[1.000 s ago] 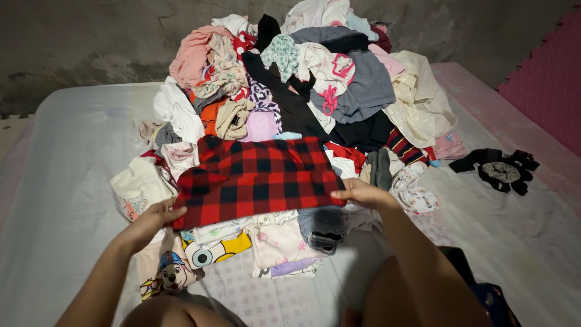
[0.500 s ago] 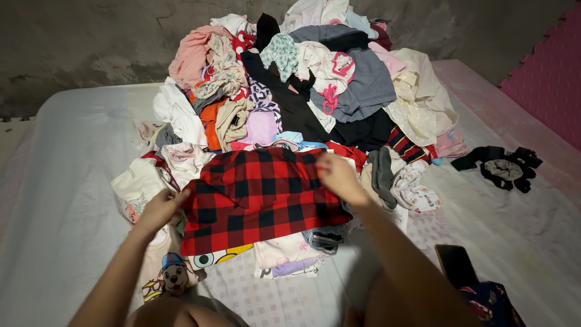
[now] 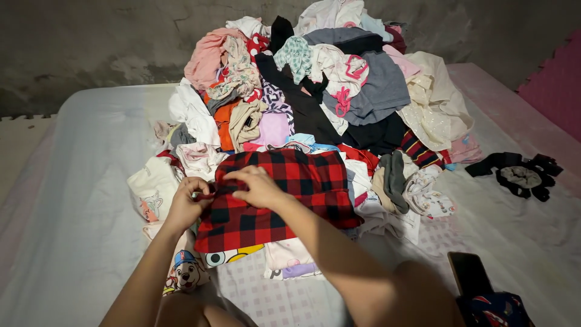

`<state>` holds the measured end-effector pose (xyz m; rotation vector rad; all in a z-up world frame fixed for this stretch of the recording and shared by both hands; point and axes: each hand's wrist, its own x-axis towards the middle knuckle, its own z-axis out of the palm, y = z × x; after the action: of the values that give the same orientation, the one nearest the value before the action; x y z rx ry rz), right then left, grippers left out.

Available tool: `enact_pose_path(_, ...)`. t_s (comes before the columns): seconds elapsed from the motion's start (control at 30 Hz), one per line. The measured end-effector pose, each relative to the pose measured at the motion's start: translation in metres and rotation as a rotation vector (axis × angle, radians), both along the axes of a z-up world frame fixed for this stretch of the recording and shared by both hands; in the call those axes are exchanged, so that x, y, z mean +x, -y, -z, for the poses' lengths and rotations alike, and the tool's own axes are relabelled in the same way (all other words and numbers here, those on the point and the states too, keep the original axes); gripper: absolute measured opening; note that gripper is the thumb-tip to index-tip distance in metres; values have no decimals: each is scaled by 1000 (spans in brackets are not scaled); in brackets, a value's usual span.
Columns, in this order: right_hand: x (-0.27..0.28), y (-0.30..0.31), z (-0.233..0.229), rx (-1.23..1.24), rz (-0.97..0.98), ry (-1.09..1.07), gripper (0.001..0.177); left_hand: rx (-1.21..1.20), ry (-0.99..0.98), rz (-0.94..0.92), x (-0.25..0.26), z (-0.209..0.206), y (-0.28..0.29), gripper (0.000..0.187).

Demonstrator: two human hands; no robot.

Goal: The person sits on a bed and folds various pieces of children's clothing, including shirts, pants, and a plaid garment. They pick up each item, unfold it, smooth it out, and fold it into a neat stack on the bed.

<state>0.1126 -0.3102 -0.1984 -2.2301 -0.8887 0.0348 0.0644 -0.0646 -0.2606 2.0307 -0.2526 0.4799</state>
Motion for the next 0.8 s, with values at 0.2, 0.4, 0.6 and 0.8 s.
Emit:
enact_pose_path(0.2,-5,-23,-1,65,-191,77,28,-185,-301,131,-12,-26,-3,25)
enact_pose_path(0.4,8,-9,-9,-106,-235,236,28,-47,-400,124,-21,-43,-8,27)
enact_pose_path(0.6,23,6,-19,-71,-179,37,25,265,-277,127,-8,-51,-20,24)
enact_pose_path(0.8,31,-2,7,122,38,-294,38,495,-337,-122,4,-71,-19,30)
